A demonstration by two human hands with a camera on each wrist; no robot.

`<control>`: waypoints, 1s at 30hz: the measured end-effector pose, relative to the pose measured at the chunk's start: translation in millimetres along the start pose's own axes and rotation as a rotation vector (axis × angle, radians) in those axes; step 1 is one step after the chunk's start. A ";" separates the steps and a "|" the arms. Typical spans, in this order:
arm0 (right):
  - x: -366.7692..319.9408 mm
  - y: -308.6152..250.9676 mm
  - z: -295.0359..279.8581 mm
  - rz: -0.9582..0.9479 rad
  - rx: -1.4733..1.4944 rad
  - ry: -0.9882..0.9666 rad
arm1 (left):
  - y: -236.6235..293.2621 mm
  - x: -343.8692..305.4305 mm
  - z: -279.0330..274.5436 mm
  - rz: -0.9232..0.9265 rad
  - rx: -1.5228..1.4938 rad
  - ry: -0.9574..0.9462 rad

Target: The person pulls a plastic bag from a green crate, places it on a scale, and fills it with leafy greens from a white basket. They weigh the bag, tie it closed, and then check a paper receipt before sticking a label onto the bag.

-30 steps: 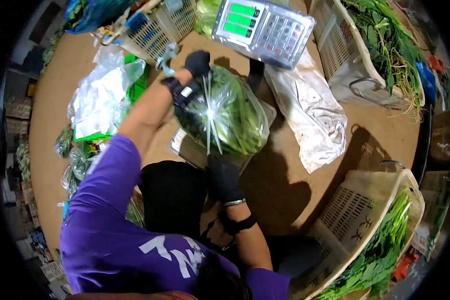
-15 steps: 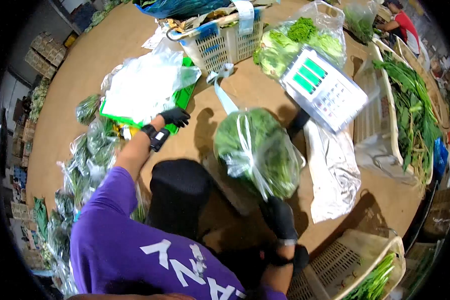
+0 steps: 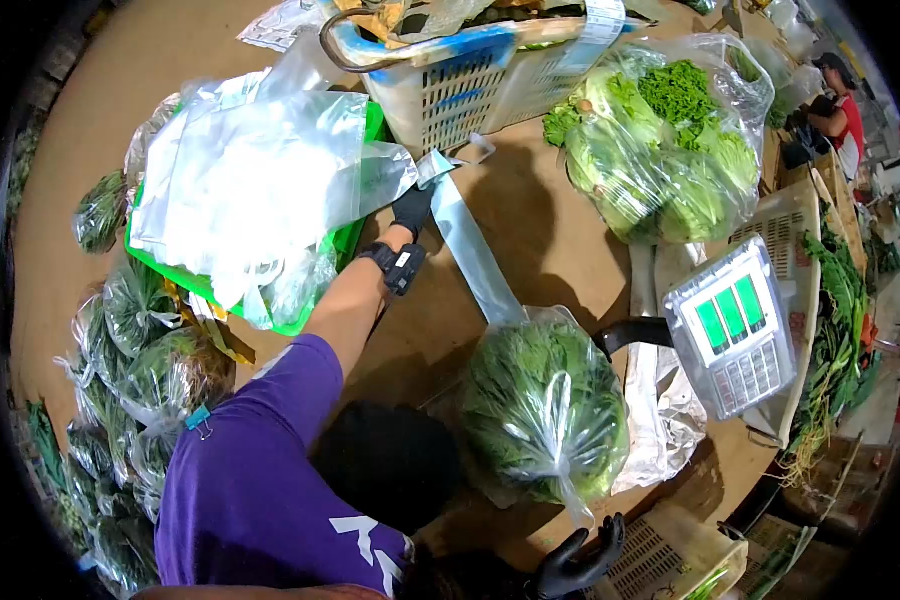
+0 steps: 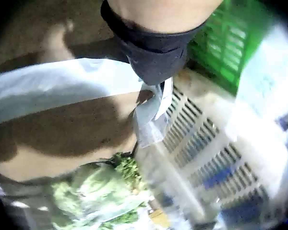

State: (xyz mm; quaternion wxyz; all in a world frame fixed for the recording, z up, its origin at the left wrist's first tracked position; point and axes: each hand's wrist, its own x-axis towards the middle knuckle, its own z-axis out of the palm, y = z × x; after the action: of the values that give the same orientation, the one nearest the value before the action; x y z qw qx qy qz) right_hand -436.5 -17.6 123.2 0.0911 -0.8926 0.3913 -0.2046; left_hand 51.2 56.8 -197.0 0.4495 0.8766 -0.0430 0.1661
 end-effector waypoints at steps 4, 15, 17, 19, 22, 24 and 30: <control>13.9 -37.5 21.6 0.110 0.448 -0.017 | -14.5 -8.5 7.5 -0.036 -0.274 0.113; 118.2 -180.5 192.7 -0.048 0.864 -0.435 | 144.0 -80.5 -185.6 0.701 0.048 -0.260; 112.9 -174.1 195.6 0.195 1.290 -0.374 | 138.6 -82.1 -206.7 0.729 0.066 -0.293; 106.3 -161.2 187.7 0.197 1.377 -0.334 | 137.5 -75.6 -230.1 0.774 -0.068 -0.311; 103.1 -146.9 163.9 0.243 1.291 -0.466 | 151.5 -61.9 -258.0 0.543 -0.311 -0.496; 100.2 -150.2 148.0 0.300 1.280 -0.635 | 159.2 -57.6 -264.8 0.468 -0.459 -0.597; 87.0 -171.4 119.4 0.233 1.327 -0.505 | 163.5 -60.5 -271.3 0.484 -0.656 -0.951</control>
State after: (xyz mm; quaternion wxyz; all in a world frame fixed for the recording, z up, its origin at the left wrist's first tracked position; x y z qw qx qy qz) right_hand -217.9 34.8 96.7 0.7232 -0.6216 0.2442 -0.1757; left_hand -111.0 173.2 56.3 0.5765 0.6365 -0.4845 -0.1669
